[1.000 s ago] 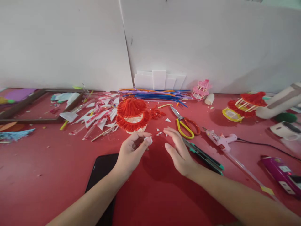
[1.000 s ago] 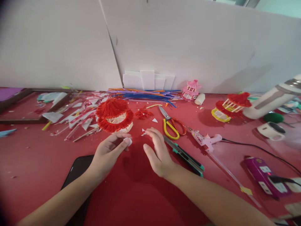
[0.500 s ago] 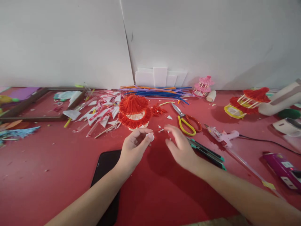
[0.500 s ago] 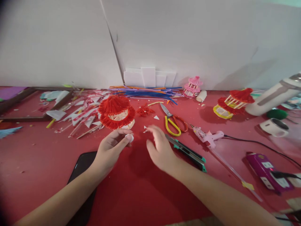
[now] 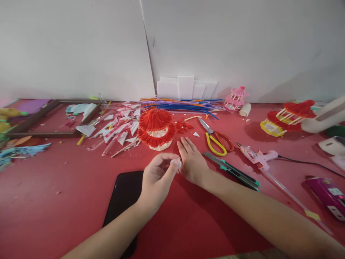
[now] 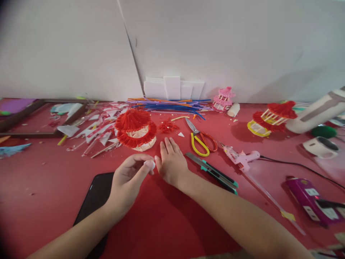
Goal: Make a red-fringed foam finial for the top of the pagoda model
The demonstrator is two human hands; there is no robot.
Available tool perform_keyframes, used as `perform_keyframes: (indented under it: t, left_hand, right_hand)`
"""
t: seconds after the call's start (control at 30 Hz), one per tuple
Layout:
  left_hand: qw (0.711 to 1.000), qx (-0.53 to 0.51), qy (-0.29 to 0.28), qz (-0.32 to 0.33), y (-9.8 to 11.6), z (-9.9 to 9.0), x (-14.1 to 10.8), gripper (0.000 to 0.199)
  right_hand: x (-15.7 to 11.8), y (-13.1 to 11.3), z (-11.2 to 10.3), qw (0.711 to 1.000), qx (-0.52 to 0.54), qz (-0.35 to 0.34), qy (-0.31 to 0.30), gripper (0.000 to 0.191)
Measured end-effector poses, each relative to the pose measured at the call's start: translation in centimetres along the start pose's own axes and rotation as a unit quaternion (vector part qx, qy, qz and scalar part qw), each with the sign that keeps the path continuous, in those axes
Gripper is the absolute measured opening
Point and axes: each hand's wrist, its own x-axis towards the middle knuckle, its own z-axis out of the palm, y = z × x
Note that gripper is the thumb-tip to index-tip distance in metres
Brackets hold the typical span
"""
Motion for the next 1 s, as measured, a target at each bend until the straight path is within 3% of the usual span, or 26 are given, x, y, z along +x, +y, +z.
perform_keyframes:
  t: [0.2, 0.37, 0.47, 0.57, 0.77, 1.0]
  left_hand:
    - [0.998, -0.032, -0.005, -0.051, 0.0, 0.4, -0.8, 0.004]
    - [0.997, -0.054, -0.043, -0.022, 1.0, 0.8, -1.1, 0.006]
    - [0.999, -0.035, -0.01, -0.002, 2.1, 0.2, 0.0, 0.009]
    - [0.999, 0.0, 0.022, -0.033, 2.7, -0.8, 1.4, 0.024]
    - [0.99, 0.07, -0.083, -0.09, 1.6, -1.1, 1.9, 0.036]
    - [0.978, 0.117, -0.14, -0.1, 1.2, 0.2, 0.6, 0.021]
  right_hand:
    - [-2.4, 0.4, -0.2, 0.992, 0.106, -0.063, -0.012, 0.05]
    - [-2.7, -1.0, 0.1, 0.961, 0.265, -0.081, -0.003, 0.034]
    - [-1.6, -1.4, 0.0, 0.927, 0.371, -0.04, 0.04, 0.024]
    - [-1.2, -1.2, -0.9, 0.887, 0.452, 0.021, 0.09, 0.028]
    - [-3.8, -0.8, -3.9, 0.834, 0.549, 0.053, 0.014, 0.027]
    - [-4.8, 0.6, -4.3, 0.792, 0.598, 0.126, -0.002, 0.023]
